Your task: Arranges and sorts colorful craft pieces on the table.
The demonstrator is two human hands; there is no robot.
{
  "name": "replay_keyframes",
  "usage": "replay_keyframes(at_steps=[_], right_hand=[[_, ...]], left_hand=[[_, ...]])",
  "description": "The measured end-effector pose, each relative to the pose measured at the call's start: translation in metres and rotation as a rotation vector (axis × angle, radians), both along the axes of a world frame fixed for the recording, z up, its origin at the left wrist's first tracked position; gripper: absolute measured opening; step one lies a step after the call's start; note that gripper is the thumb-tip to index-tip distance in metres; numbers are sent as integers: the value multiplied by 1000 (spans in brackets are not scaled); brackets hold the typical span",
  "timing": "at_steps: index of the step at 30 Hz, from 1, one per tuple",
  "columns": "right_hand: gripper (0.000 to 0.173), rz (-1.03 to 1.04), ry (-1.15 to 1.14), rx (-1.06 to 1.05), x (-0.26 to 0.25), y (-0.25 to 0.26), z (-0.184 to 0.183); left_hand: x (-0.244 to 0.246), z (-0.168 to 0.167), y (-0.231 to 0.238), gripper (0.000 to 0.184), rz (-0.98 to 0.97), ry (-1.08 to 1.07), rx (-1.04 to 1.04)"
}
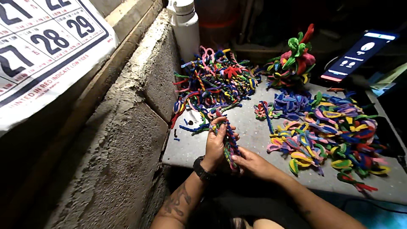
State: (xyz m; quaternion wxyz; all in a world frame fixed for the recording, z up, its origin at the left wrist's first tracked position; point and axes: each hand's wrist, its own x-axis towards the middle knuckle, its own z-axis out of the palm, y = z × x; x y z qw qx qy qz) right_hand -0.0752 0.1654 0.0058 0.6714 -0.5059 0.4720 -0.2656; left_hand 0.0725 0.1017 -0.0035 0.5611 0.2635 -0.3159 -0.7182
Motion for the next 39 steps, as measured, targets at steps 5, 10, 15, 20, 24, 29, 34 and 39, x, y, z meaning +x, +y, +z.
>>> replay_keyframes(at_steps=[5,10,15,20,24,29,34,39], right_hand=[[38,-31,-59,73,9,5,-6],[28,15,7,60,7,0,-4],[35,391,361,-98,-13,-32,11],[37,428,614,-354,-18,-120,61],[30,-22,640,-673,25,-200,64],[30,-87,697,-602,74,-255,47],[32,-224,468,-773,56,-243,63],[22,-235,137,-788,-5,-178,88]], left_hand=[[-3,0,5,29,3,13,30],[10,-12,11,41,-178,-76,-73],[12,-16,19,27,-196,-100,38],[18,-16,3,26,61,-55,170],[20,-16,2,27,88,-6,296],[19,-19,6,27,58,31,324],[18,-14,5,24,69,40,332],[13,-13,6,27,32,28,302]])
